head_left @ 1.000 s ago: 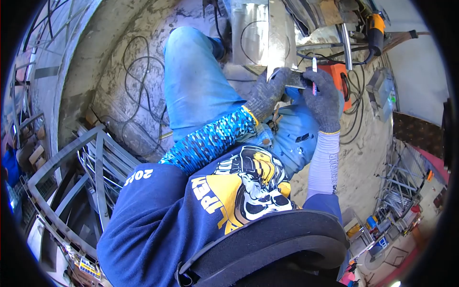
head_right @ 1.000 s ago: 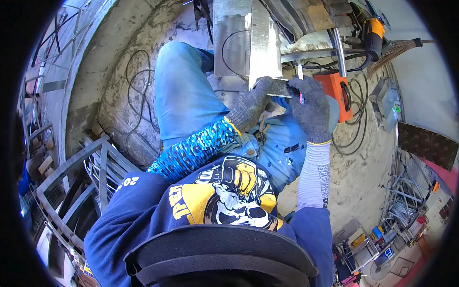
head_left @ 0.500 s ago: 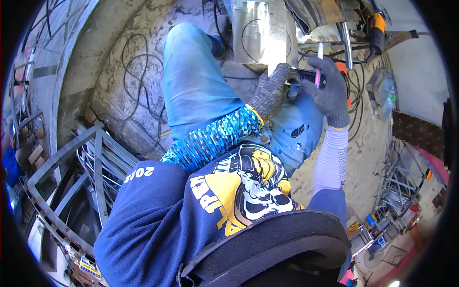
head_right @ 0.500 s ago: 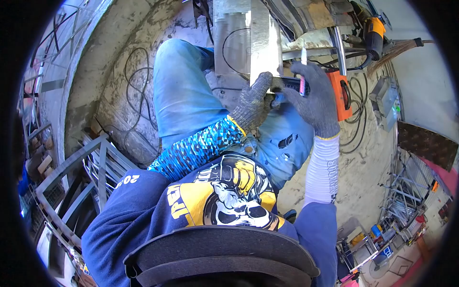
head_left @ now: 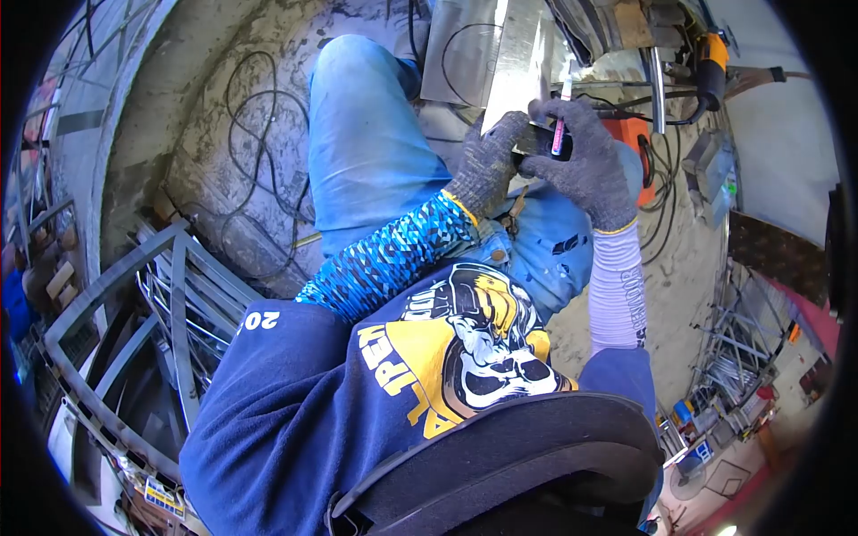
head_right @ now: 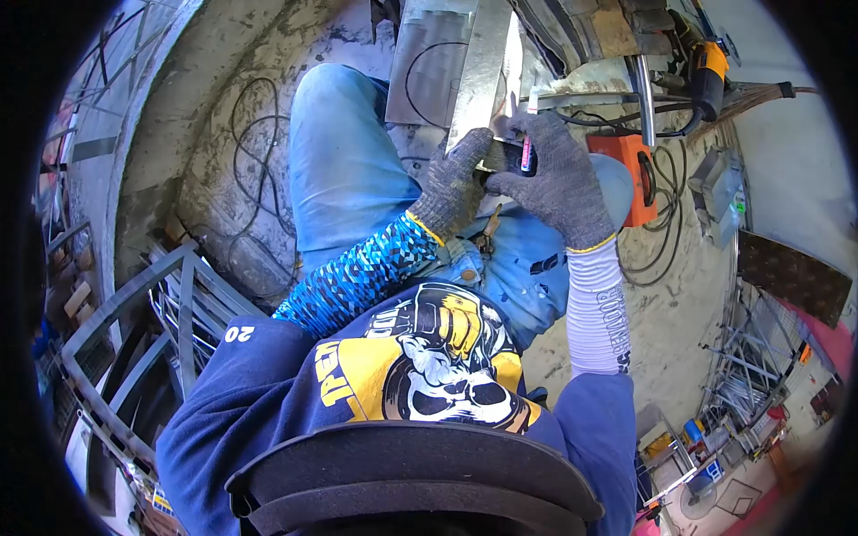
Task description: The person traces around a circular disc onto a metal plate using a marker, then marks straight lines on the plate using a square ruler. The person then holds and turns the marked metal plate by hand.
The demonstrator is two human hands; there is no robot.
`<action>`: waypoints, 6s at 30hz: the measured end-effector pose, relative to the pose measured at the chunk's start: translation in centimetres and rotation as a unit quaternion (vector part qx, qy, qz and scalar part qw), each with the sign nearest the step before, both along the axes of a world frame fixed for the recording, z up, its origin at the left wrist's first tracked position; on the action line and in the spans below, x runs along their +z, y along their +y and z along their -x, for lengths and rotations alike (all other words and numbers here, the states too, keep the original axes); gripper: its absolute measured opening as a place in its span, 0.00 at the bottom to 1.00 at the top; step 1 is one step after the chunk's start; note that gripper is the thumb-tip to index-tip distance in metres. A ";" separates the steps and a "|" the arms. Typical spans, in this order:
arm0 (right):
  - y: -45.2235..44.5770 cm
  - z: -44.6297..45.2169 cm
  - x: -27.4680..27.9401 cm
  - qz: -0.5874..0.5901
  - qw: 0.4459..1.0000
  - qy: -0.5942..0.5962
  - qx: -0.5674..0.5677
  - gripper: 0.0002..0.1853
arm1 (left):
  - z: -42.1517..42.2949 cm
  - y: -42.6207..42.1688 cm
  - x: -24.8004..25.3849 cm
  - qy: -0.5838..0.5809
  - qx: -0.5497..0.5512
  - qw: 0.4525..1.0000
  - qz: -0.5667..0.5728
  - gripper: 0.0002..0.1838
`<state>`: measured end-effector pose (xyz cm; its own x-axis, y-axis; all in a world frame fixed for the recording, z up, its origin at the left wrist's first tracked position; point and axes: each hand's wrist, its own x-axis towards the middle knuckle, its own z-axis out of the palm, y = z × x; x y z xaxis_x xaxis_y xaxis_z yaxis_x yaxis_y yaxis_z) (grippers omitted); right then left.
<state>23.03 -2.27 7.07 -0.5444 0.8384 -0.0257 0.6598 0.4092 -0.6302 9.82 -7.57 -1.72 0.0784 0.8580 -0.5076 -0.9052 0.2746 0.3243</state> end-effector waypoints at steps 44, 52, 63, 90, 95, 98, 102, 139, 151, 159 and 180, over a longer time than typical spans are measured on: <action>1.4 2.5 -0.4 -0.138 0.982 0.130 0.013 0.26 | 7.8 -5.1 0.9 0.262 -0.102 0.958 -0.063 0.16; 6.1 2.2 -2.0 -0.123 0.990 0.069 0.027 0.29 | 7.9 -2.2 0.1 0.231 -0.136 0.961 -0.069 0.11; 8.0 2.7 -3.7 -0.194 0.981 0.022 -0.005 0.31 | 6.1 -1.2 -0.4 0.182 0.002 0.983 -0.015 0.18; 9.6 2.0 -3.7 -0.166 0.986 0.016 -0.006 0.34 | 6.7 1.0 0.1 0.146 0.083 0.985 0.039 0.17; 9.7 2.3 -3.7 -0.217 0.976 0.014 0.002 0.33 | 6.9 1.1 0.0 0.163 0.094 0.981 0.052 0.14; 9.8 2.2 -4.1 -0.212 0.977 0.003 -0.006 0.33 | 6.9 1.1 -0.5 0.175 0.113 0.976 0.058 0.14; 10.0 1.9 -4.8 -0.217 0.976 -0.001 -0.032 0.32 | 7.4 1.6 0.3 0.162 0.117 0.979 0.038 0.13; 10.4 -0.2 -3.0 -0.164 0.982 -0.037 -0.084 0.34 | 6.7 -0.6 0.4 0.182 -0.049 0.982 0.012 0.13; 8.4 -0.1 -3.3 -0.177 0.982 -0.014 -0.055 0.28 | 6.5 -1.6 -0.2 0.058 -0.005 0.998 0.040 0.18; 8.2 -0.5 -4.4 -0.224 0.974 0.008 -0.016 0.29 | 6.7 -2.1 0.3 0.049 -0.027 0.997 0.051 0.19; 8.0 -0.7 -5.1 -0.225 0.974 0.013 -0.001 0.25 | 6.6 -1.0 -0.7 0.119 -0.024 0.992 0.019 0.15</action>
<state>23.74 5.68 1.96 -0.5389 0.7623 0.3584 0.6464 0.6470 -0.4043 3.24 -8.59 -2.44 -0.0066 0.8356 -0.5493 -0.7896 0.3327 0.5156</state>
